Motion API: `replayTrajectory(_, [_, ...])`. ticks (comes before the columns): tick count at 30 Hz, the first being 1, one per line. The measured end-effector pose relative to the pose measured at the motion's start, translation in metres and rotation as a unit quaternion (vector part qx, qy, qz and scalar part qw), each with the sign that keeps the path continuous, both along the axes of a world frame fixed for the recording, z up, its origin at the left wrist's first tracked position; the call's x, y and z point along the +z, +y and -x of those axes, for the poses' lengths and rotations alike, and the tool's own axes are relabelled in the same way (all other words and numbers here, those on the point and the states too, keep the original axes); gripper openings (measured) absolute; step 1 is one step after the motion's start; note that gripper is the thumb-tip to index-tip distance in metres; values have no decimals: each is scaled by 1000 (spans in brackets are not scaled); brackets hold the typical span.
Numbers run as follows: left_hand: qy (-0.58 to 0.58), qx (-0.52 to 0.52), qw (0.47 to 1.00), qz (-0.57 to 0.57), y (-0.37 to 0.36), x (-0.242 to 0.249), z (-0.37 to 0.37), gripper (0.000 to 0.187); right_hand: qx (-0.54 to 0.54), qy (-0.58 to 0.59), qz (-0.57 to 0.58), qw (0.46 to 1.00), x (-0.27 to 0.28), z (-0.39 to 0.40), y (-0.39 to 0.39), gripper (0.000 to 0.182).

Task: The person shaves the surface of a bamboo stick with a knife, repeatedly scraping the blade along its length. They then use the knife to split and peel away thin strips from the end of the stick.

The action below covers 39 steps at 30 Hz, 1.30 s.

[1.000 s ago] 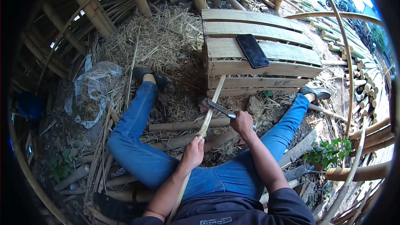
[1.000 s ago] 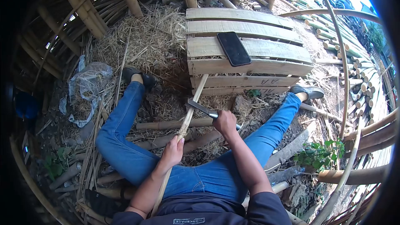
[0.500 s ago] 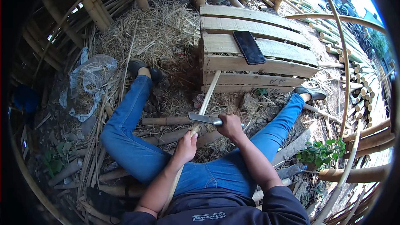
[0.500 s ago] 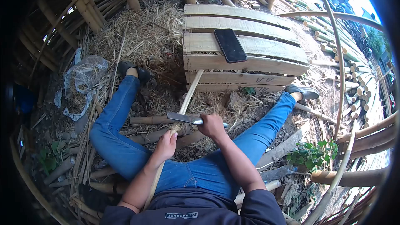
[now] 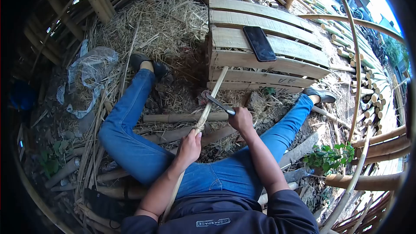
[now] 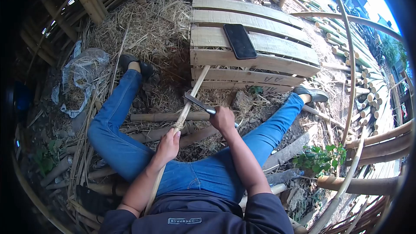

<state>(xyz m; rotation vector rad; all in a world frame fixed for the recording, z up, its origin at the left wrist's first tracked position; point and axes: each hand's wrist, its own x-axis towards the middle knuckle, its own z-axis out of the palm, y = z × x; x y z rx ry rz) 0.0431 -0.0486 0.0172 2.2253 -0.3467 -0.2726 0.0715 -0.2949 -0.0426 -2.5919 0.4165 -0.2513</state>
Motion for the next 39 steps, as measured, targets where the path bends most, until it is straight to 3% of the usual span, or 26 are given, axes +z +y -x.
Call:
replayTrajectory(6, [-1, 5, 1000, 6, -1, -4, 0, 26, -21, -13, 28, 999, -7, -6, -9, 15])
replayTrajectory(17, [-30, 1, 999, -46, -4, 4, 4, 20, 112, -25, -48, 992, 19, 4, 19, 15])
replayTrajectory(20, [14, 14, 997, -72, -6, 21, 9, 23, 102, -11, -40, 994, 18, 2, 26, 17])
replayTrajectory(27, [-15, 1, 997, -80, -5, 22, 9, 19, 60, -37, 11, 997, 4, -11, 0, 16])
replayTrajectory(31, [12, 1, 997, -73, -6, 23, 9, 21, -49, -20, 0, 999, 0, -23, -26, 20])
replayTrajectory(35, [10, 9, 996, -83, -7, 26, 10, 22, -43, -17, -4, 999, 3, -13, -21, 19])
replayTrajectory(39, [17, 13, 995, -94, -8, 24, 10, 22, 36, -25, 6, 999, 16, -2, -9, 16])
